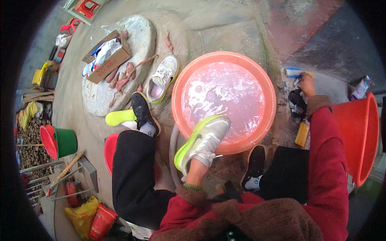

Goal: The person sits on the ground and washes a white and green sneaker using a brush and soapy water in a pink basin. They scrub the shoe repeatedly, dipping the brush into the water and cleaning different parts of the shoe.

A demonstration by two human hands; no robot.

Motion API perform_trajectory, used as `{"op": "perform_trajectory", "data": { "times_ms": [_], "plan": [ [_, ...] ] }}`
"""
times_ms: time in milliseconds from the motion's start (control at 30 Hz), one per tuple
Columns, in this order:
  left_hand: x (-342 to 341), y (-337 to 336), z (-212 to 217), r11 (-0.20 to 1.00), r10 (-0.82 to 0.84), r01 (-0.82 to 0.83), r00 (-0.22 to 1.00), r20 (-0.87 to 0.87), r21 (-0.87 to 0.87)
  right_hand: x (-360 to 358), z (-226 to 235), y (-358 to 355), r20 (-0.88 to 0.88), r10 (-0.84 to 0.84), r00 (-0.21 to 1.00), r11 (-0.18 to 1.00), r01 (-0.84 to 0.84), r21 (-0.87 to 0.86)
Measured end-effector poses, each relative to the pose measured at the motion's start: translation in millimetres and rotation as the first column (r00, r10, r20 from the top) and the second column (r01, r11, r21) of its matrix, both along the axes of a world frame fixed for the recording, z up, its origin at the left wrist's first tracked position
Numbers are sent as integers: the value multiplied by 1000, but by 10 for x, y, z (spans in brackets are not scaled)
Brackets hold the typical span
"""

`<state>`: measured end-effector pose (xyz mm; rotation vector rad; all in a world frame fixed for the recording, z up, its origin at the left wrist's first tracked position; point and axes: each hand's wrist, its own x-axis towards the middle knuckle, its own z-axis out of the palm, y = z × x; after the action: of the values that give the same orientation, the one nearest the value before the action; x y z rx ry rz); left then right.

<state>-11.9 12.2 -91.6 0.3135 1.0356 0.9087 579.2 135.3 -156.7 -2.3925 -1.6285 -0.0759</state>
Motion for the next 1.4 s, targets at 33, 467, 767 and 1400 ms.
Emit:
{"op": "perform_trajectory", "data": {
  "times_ms": [33, 467, 767, 1400],
  "plan": [
    [-19, 15, -37, 995, 50, -50, 999, -1, -84, 117, -58, 29, -24, -22, 999, 1000, 22, -10],
    [-108, 77, -131, 946, 174, -126, 975, 140, -299, 190, 217, 219, 275, 194, 941, 951, -112, -288],
    [-4, 153, 37, 952, 150, -128, 987, 58, -279, 97, 435, 108, 299, 358, 884, 924, -288, -253],
    [32, -138, -55, 960, 206, -234, 962, -180, -155, -3329, -446, -668, -653, 148, 743, 869, -413, -273]
  ]
}}
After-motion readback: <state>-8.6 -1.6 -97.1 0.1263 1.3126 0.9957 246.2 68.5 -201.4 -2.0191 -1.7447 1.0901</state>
